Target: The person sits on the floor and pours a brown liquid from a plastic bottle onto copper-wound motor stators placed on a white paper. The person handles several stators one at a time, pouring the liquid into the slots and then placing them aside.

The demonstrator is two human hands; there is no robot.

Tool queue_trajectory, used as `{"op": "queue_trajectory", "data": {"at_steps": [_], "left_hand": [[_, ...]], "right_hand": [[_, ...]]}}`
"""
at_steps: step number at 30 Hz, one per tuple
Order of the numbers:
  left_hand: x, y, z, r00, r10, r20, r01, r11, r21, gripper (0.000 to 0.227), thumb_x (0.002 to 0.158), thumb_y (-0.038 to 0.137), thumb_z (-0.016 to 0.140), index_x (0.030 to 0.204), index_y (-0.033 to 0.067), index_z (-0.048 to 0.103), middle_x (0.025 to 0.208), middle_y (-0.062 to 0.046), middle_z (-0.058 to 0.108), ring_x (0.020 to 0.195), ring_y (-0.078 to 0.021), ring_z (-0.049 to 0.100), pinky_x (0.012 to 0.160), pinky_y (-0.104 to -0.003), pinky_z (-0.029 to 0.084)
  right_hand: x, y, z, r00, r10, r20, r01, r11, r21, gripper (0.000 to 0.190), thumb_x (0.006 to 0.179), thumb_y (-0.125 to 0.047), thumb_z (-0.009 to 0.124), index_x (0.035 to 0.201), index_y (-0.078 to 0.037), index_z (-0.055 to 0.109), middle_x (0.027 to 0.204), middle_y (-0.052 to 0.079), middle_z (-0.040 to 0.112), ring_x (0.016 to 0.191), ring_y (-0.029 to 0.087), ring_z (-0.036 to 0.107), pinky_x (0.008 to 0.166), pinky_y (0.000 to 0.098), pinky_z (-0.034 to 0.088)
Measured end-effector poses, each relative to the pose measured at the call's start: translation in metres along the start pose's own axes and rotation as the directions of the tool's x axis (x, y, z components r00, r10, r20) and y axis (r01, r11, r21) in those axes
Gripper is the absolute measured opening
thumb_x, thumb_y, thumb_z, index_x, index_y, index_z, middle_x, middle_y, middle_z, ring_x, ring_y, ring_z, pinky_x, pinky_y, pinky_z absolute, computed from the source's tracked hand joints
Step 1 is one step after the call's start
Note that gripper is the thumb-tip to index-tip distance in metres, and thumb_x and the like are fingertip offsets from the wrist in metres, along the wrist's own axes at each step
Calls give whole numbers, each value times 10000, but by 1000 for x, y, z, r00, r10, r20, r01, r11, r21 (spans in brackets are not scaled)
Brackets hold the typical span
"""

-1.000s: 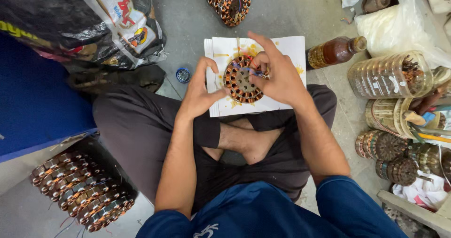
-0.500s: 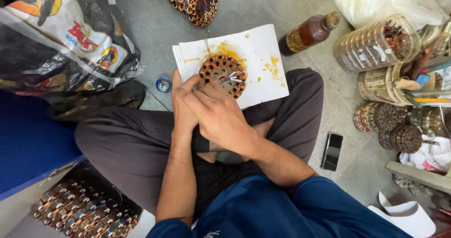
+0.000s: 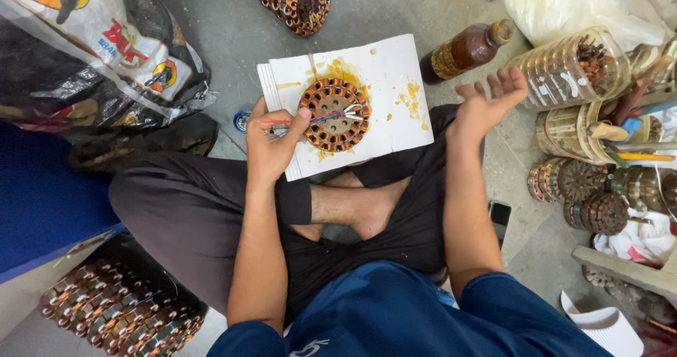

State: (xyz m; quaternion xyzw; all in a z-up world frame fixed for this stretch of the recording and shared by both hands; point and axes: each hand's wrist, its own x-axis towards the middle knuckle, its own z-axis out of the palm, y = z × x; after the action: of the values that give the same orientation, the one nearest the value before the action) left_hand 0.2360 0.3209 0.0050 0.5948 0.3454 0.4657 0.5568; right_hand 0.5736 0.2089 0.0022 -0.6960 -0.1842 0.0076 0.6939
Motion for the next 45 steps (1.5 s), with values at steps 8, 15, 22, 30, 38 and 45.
{"op": "queue_trajectory", "data": {"at_steps": [8, 15, 22, 30, 38, 45], "left_hand": [[-1, -6, -16, 989, -107, 105, 129, 964, -232, 263, 969, 94, 718, 749, -41, 667, 1082, -84, 632, 851, -150, 588, 735, -295, 450], [1, -10, -17, 991, -94, 95, 115, 963, -243, 413, 1034, 173, 672, 678, -26, 606, 996, -55, 587, 854, -128, 561, 720, -278, 421], [-1, -8, -17, 998, -62, 20, 64, 996, -67, 548, 1087, 260, 604, 611, 0, 533, 846, -44, 514, 781, -131, 501, 675, -301, 370], [3, 1, -11, 999, 32, -38, -30, 998, 46, 559, 1122, 285, 562, 649, -10, 519, 704, -43, 434, 723, -149, 454, 661, -335, 365], [0, 12, -8, 989, 125, -78, -118, 989, 93, 415, 1102, 249, 581, 818, -50, 625, 771, -68, 443, 710, -166, 459, 652, -330, 374], [1, 14, -5, 982, 146, -117, -132, 984, 118, 383, 1091, 230, 607, 838, -53, 659, 780, -79, 483, 716, -179, 494, 662, -331, 397]], "right_hand": [[50, 55, 39, 839, 521, 156, -519, 853, -57, 936, 606, 157, 811, 1405, -120, 411, 1382, 91, 589, 1275, 296, 536, 982, 476, 417], [43, 53, 68, 983, 164, 81, -169, 983, 67, 844, 628, 4, 977, 1319, -27, 495, 1190, 102, 659, 1087, 254, 657, 1002, 408, 535], [28, -32, 21, 714, -488, 502, 576, 817, -25, 999, 755, -125, 1015, 1485, -10, 342, 1358, 127, 552, 1262, 280, 565, 1114, 411, 475], [-6, -128, 3, 207, -331, 921, 956, 267, -119, 644, 675, -206, 906, 1254, -45, 673, 1153, 150, 698, 1083, 387, 669, 973, 467, 526], [-18, -134, 11, 72, -305, 950, 992, 125, -34, 639, 655, -227, 879, 1227, -39, 664, 1153, 131, 708, 1068, 338, 675, 980, 452, 518], [-18, -134, 9, 90, -291, 952, 991, 123, -56, 643, 649, -234, 893, 1223, -54, 667, 1136, 121, 709, 1051, 340, 685, 968, 446, 526]]}}
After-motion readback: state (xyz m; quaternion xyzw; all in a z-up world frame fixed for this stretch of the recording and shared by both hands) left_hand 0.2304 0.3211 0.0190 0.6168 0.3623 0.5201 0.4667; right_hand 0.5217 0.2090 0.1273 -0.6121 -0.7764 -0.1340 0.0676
